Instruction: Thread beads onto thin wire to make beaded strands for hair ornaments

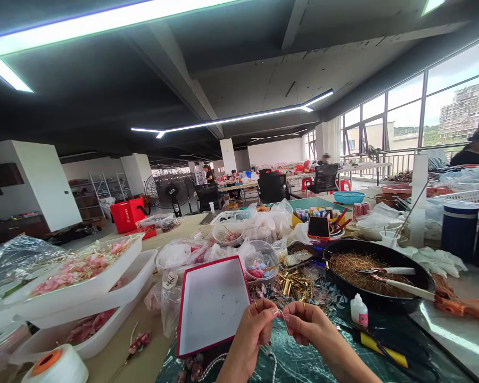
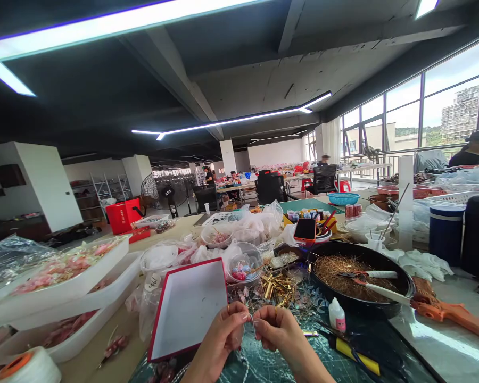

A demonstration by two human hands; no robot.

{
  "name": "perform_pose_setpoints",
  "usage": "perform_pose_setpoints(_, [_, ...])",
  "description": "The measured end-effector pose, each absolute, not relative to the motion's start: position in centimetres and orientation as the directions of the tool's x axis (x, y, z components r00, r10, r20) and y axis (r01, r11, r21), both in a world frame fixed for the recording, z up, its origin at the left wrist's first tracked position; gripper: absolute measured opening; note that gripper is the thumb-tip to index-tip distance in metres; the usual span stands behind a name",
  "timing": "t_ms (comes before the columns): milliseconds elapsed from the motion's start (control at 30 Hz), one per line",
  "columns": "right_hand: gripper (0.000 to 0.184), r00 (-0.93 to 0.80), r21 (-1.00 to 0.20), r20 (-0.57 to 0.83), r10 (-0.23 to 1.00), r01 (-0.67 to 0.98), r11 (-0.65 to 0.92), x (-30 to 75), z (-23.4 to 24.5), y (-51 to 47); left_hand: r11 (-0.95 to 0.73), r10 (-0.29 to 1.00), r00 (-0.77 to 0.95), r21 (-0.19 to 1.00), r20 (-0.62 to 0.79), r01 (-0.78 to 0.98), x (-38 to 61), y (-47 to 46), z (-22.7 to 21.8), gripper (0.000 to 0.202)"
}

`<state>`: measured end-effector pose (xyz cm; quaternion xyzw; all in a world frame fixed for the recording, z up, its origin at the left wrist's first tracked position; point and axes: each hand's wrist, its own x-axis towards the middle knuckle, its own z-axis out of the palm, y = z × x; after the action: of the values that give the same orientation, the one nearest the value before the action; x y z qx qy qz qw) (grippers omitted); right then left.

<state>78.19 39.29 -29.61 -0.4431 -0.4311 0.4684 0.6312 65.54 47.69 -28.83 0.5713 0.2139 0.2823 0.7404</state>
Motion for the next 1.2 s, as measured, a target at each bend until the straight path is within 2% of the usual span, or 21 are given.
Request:
perform_pose_setpoints(233, [0.016,0.141,-0.924,0.025,0.99,-0.374,0.077,78.2,-30.0,39.1,0.156,0.659,0.752,0.978,0.003,-0.141,65.4,48.0,-28.8,0.012])
perform_pose_setpoints(567, [0.014,0.105,-0.872,-0.07,0.992,-0.489,-0.01,78.4,-30.2,39.0,0.034,0.695,0.718,0.995,0.043,-0.092,65.0,47.9,-28.6,0.012])
perform_pose_setpoints(1000, [0.014,0.098,-0.909,-0.022,0.995,-0.417,0.021,78.6,-30.8,39.5,-0.093,0.703,0.708,0.996,0.065,0.0,65.1,48.2,-28.5,0.01])
perform_pose_setpoints(1200, [0.014,0.108,-0.914,-0.052,0.993,-0.405,-0.004,78.7,-30.4,39.4,-0.149,0.67,0.734,0.989,0.112,-0.014,65.1,48.3,-28.9,0.013])
